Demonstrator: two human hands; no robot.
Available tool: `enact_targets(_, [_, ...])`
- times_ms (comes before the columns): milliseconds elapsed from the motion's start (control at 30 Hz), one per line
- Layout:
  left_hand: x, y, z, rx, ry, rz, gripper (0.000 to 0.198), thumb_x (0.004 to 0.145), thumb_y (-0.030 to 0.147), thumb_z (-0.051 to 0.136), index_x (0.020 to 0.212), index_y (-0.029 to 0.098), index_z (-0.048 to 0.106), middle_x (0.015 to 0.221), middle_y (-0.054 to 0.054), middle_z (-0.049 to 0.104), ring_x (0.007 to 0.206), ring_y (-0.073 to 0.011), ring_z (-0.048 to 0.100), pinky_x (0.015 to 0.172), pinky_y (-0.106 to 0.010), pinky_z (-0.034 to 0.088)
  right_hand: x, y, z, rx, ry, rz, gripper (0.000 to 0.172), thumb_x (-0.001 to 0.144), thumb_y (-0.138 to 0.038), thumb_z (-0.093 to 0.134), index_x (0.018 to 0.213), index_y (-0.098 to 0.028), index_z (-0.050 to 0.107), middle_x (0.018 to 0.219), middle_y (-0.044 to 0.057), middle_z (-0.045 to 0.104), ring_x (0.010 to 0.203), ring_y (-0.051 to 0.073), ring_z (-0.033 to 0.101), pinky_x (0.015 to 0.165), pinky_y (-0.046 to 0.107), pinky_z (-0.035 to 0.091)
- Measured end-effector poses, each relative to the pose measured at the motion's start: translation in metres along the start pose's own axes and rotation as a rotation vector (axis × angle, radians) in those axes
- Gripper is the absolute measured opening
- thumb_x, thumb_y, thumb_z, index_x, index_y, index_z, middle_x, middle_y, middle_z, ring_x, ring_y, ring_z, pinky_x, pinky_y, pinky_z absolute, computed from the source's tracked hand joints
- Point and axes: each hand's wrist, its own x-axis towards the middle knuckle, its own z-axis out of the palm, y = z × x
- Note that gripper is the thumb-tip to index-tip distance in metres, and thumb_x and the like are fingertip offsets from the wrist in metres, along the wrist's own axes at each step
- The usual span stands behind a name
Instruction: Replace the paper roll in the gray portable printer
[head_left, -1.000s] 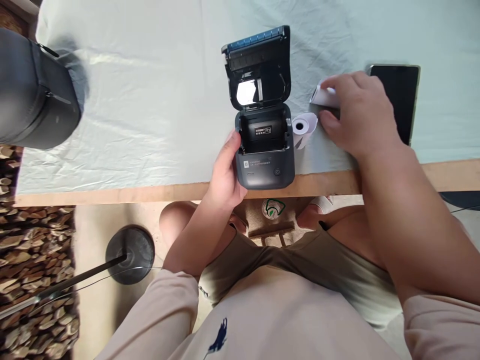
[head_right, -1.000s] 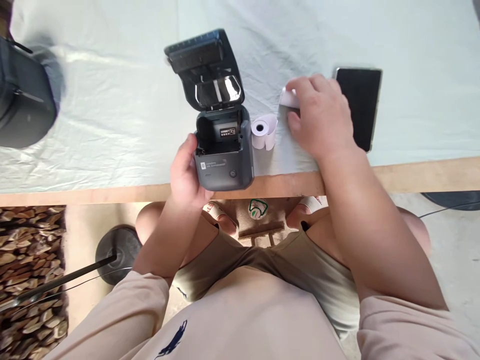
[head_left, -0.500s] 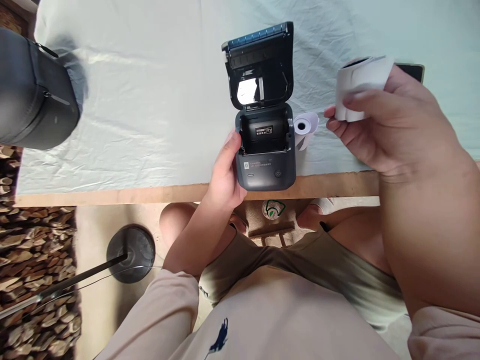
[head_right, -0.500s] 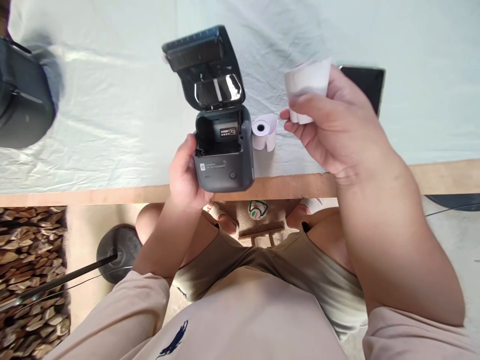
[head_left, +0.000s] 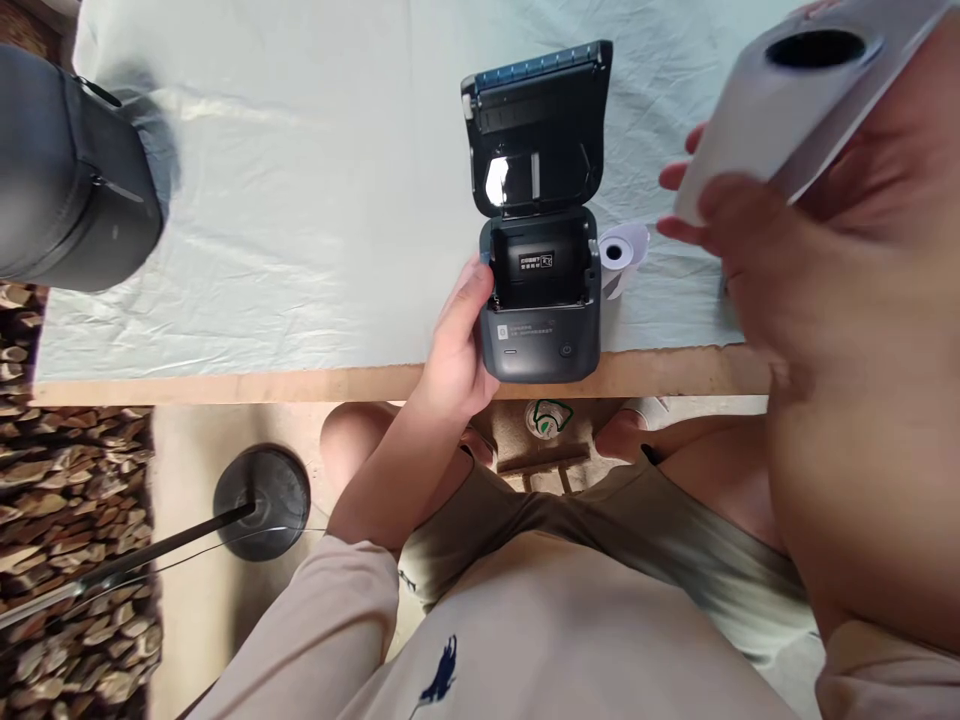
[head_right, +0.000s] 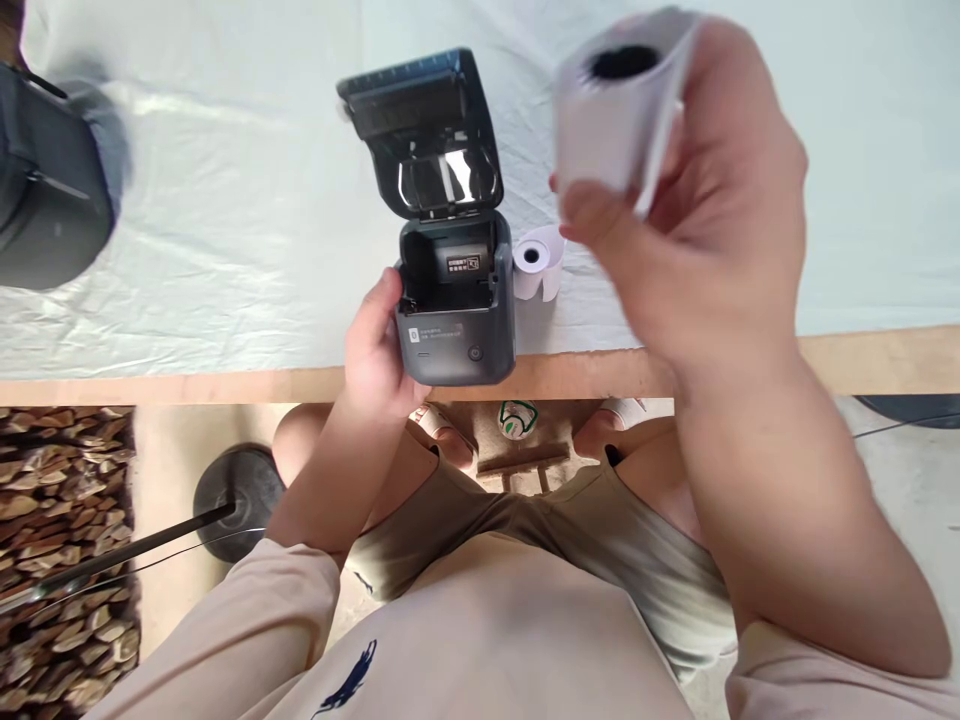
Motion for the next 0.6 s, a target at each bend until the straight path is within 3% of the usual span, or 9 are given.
enact_targets(67, [0.0,0.0,0.001,-0.015,-0.026,0.01,0.021,0.119,0.042,0.068,0.12,0.026,0.082,0.137,-0.01,0.091,0.162,-0.0396,0.073,0.128,-0.05,0.068,-0.013,-0.011,0.004,-0.241,-0.169,-0.247,0.048,0.095,-0.03,0.095,0.142,-0.034,0.084,0.139,0.0,0.084,0.119,0.02,0.082,0.094,0.036,0.068])
enact_targets(100, [-0.001,0.0,0.002,-0.023,-0.041,0.025,0.02,0.12,0.038,0.067,0.123,0.025,0.081,0.134,-0.01,0.09,0.16,-0.0386,0.075,0.128,-0.05,0.068,-0.018,-0.015,0.007,-0.358,-0.233,-0.332,0.041,0.101,-0.031,0.092,0.141,-0.033,0.084,0.138,0.001,0.085,0.115,0.02,0.081,0.094,0.035,0.067])
enact_targets(200, [-0.004,-0.002,0.002,0.011,-0.063,0.054,0.016,0.118,0.034,0.07,0.128,0.025,0.078,0.135,-0.007,0.089,0.16,-0.0364,0.075,0.131,-0.048,0.068,-0.025,-0.02,0.016,-0.684,-0.343,-0.472,0.019,0.112,-0.023,0.07,0.127,-0.026,0.082,0.112,0.003,0.085,0.093,0.022,0.079,0.079,0.037,0.058])
enact_targets(300, [-0.008,-0.006,0.0,0.088,-0.065,0.068,0.03,0.113,0.04,0.079,0.141,0.027,0.076,0.144,-0.005,0.087,0.167,-0.038,0.07,0.129,-0.046,0.068,-0.024,-0.019,0.021,-0.901,-0.398,-0.45,0.028,0.115,-0.021,0.053,0.126,-0.024,0.079,0.103,0.005,0.082,0.098,0.027,0.081,0.081,0.039,0.054])
enact_targets(400, [-0.011,-0.009,-0.002,0.108,-0.089,0.083,0.044,0.11,0.05,0.087,0.148,0.029,0.077,0.148,-0.005,0.085,0.17,-0.0404,0.068,0.128,-0.046,0.068,-0.021,-0.015,0.022,-0.951,-0.407,-0.365,0.026,0.114,-0.023,0.058,0.125,-0.023,0.081,0.104,0.006,0.083,0.109,0.031,0.083,0.092,0.042,0.06])
enact_targets(500, [-0.01,-0.008,-0.001,0.052,-0.102,0.086,0.034,0.11,0.043,0.087,0.14,0.028,0.081,0.14,-0.006,0.086,0.164,-0.0384,0.072,0.129,-0.045,0.067,-0.023,-0.008,0.023,-0.892,-0.386,-0.43,0.029,0.122,-0.038,0.062,0.116,-0.023,0.086,0.125,0.008,0.088,0.12,0.033,0.082,0.097,0.046,0.06])
enact_targets(600, [-0.007,-0.005,0.0,0.007,-0.086,0.05,0.018,0.112,0.035,0.082,0.128,0.027,0.082,0.125,-0.006,0.088,0.156,-0.0357,0.077,0.126,-0.044,0.069,-0.03,-0.004,0.025,-0.851,-0.328,-0.482,0.041,0.126,-0.044,0.058,0.104,-0.024,0.086,0.119,0.008,0.088,0.115,0.03,0.079,0.099,0.047,0.057])
